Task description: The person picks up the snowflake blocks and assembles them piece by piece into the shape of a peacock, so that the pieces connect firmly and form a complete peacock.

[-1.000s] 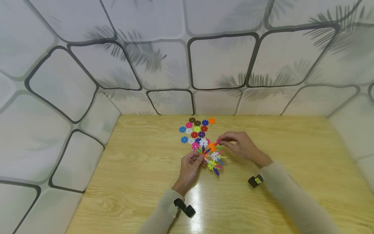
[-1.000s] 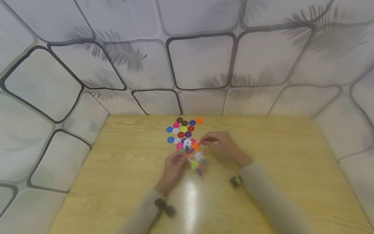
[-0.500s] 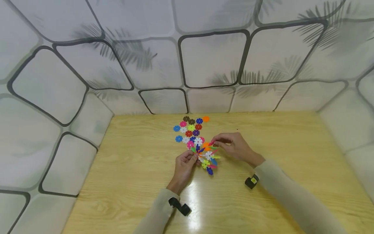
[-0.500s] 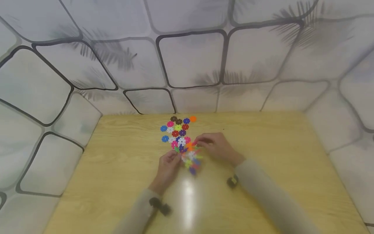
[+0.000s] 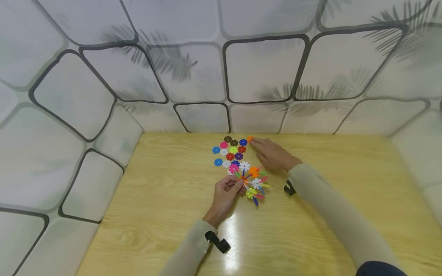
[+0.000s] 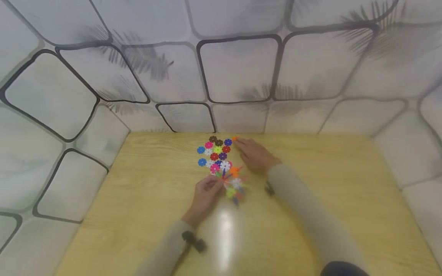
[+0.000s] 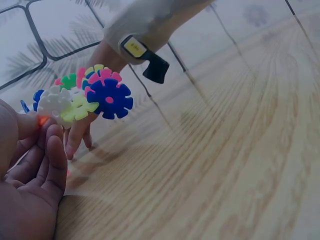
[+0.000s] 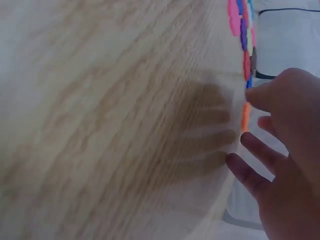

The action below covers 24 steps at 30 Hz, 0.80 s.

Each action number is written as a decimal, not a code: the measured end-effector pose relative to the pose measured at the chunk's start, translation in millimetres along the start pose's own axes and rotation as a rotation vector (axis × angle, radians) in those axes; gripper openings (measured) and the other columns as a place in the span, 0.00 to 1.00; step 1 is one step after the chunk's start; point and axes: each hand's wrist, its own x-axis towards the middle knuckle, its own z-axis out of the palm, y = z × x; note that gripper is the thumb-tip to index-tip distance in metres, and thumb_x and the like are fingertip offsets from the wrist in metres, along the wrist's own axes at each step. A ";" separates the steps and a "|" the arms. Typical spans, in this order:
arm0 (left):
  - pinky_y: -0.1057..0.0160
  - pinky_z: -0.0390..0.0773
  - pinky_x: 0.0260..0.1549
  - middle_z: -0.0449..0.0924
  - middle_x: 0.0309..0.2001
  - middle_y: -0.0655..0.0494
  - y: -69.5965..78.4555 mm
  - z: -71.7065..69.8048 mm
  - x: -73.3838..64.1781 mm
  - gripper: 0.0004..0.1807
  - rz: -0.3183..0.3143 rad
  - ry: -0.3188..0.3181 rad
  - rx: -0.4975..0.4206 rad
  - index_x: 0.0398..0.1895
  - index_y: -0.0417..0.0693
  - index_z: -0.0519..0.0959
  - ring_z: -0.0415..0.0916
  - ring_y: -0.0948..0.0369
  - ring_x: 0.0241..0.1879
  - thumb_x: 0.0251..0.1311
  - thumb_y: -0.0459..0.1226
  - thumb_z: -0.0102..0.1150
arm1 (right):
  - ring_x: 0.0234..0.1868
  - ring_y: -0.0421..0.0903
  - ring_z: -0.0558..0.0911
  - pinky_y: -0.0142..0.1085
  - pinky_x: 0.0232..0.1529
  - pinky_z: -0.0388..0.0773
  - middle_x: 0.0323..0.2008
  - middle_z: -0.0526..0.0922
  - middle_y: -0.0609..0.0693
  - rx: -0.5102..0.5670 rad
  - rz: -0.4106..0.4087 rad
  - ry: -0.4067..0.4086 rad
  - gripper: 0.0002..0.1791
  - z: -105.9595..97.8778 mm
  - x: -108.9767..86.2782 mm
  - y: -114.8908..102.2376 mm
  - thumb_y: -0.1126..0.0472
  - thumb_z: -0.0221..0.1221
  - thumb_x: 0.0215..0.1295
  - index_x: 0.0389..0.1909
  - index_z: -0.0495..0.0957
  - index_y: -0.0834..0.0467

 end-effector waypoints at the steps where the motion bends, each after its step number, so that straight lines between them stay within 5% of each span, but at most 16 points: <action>1: 0.70 0.88 0.39 0.88 0.30 0.62 -0.8 -0.1 0.2 0.02 -0.001 -0.004 0.003 0.40 0.33 0.79 0.85 0.67 0.32 0.74 0.24 0.59 | 0.86 0.67 0.60 0.63 0.87 0.52 0.86 0.60 0.63 -0.022 0.009 -0.001 0.33 1.4 2.8 0.0 0.60 0.47 0.87 0.87 0.55 0.62; 7: 0.70 0.88 0.38 0.88 0.30 0.63 -3.9 -2.5 1.5 0.02 0.001 -0.011 0.029 0.41 0.29 0.79 0.84 0.67 0.31 0.75 0.23 0.58 | 0.72 0.64 0.75 0.58 0.75 0.76 0.70 0.76 0.65 0.009 0.117 0.098 0.23 6.0 5.6 -6.2 0.59 0.57 0.84 0.71 0.76 0.66; 13: 0.70 0.87 0.38 0.87 0.30 0.62 -1.3 -2.2 2.2 0.03 0.001 -0.006 0.027 0.42 0.28 0.79 0.84 0.67 0.31 0.75 0.24 0.59 | 0.53 0.59 0.83 0.54 0.58 0.85 0.51 0.85 0.62 0.166 0.144 0.192 0.05 6.0 -7.2 -1.8 0.68 0.62 0.75 0.46 0.85 0.64; 17: 0.71 0.87 0.39 0.87 0.31 0.62 -2.5 -2.8 1.8 0.03 -0.016 -0.014 0.034 0.42 0.29 0.79 0.83 0.67 0.32 0.75 0.25 0.59 | 0.41 0.49 0.84 0.44 0.48 0.86 0.41 0.87 0.56 0.249 0.124 0.169 0.13 10.6 -20.1 8.5 0.73 0.61 0.71 0.53 0.85 0.66; 21: 0.71 0.87 0.38 0.87 0.31 0.63 -7.2 -4.2 2.8 0.03 -0.013 -0.011 0.047 0.43 0.28 0.79 0.83 0.68 0.31 0.76 0.24 0.58 | 0.41 0.46 0.79 0.41 0.46 0.81 0.43 0.83 0.54 0.228 0.064 0.114 0.25 16.2 -27.5 14.3 0.68 0.64 0.73 0.70 0.80 0.63; 24: 0.71 0.87 0.38 0.87 0.31 0.63 -8.4 -3.8 4.3 0.02 0.001 -0.011 0.047 0.43 0.30 0.79 0.84 0.68 0.31 0.76 0.24 0.57 | 0.45 0.49 0.77 0.45 0.50 0.81 0.47 0.80 0.55 0.178 0.031 0.100 0.23 16.2 -27.9 11.9 0.61 0.68 0.76 0.69 0.81 0.60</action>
